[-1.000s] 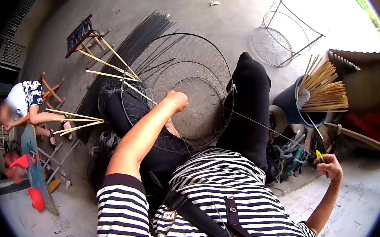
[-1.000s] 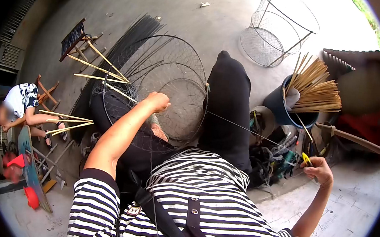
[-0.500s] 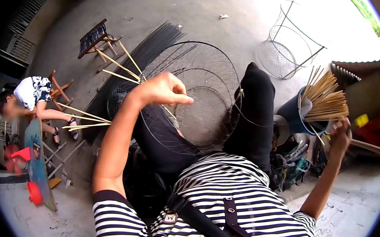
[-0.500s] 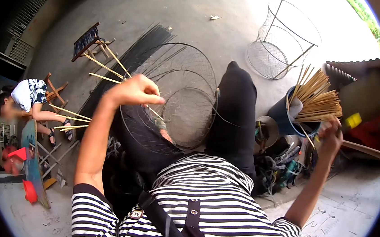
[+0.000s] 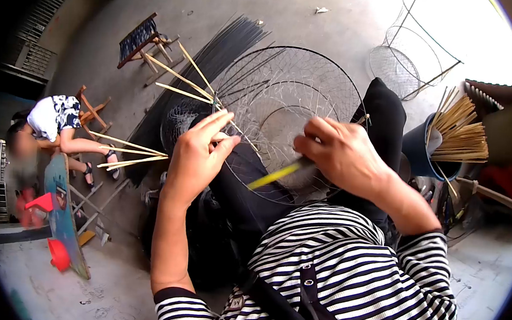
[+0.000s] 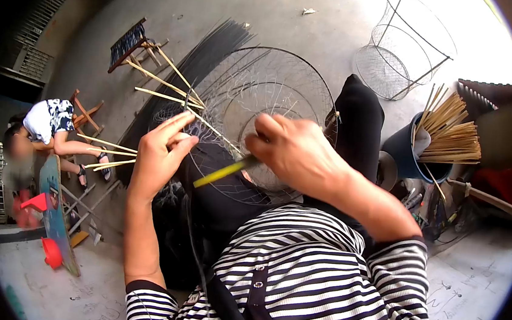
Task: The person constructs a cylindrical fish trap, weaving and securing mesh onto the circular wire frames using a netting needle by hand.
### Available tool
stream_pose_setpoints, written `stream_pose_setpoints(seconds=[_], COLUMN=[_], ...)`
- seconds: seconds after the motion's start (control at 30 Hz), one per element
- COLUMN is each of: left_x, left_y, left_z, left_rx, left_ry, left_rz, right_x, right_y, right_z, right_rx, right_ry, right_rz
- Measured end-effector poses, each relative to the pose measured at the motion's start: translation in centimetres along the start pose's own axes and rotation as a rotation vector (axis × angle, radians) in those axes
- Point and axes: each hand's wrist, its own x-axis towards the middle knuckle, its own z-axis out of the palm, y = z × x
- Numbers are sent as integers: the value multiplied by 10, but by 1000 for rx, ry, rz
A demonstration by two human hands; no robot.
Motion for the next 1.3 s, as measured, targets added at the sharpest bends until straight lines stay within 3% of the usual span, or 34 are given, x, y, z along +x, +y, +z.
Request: stream_pose_setpoints(seconds=[0.17,0.23,0.27,0.3,0.37,0.43,0.5,0.57,0.63,0.67,0.8,0.9,0.97,1.0,1.2,1.3], left_x=[45,58,63,62,47,41,45,50,55,63,80,54,37,32,26,30], left_y=[-2,14,25,35,50,36,4,-14,-26,-11,-21,-25,-18,-16,-8,-7], left_z=[14,12,14,17,30,42,56,77,106,115,105,95,91,91,93,96], left_rx=[312,206,207,23,-707,-1048,-1101,-896,-891,-743,-1222,-1519,-1519,-1519,-1610,-1616], left_ry=[257,390,469,413,21,-394,-553,-393,-126,35,8,-57,-112,-144,-207,-217], left_rz=[116,186,367,437,162,-216,-539,-571,-371,-249,-270,-442,-477,-492,-468,-469], right_x=[-18,-17,-16,-15,-15,-16,-15,-13,-10,-8,-17,-34,-44,-49,-46,-39], right_y=[-5,-5,-4,-3,1,4,6,6,4,4,14,27,39,36,37,35], right_z=[38,42,43,43,42,41,44,52,58,57,43,38,26,24,12,13], right_rx=[-125,-148,-160,-172,-191,-201,-224,-222,-198,-193,-68,433,639,806,620,527], right_ry=[3,19,30,41,51,46,89,105,87,66,81,248,309,261,68,145], right_rz=[-115,-90,-78,-66,-61,-74,-98,-115,-137,-150,-83,225,364,630,618,499])
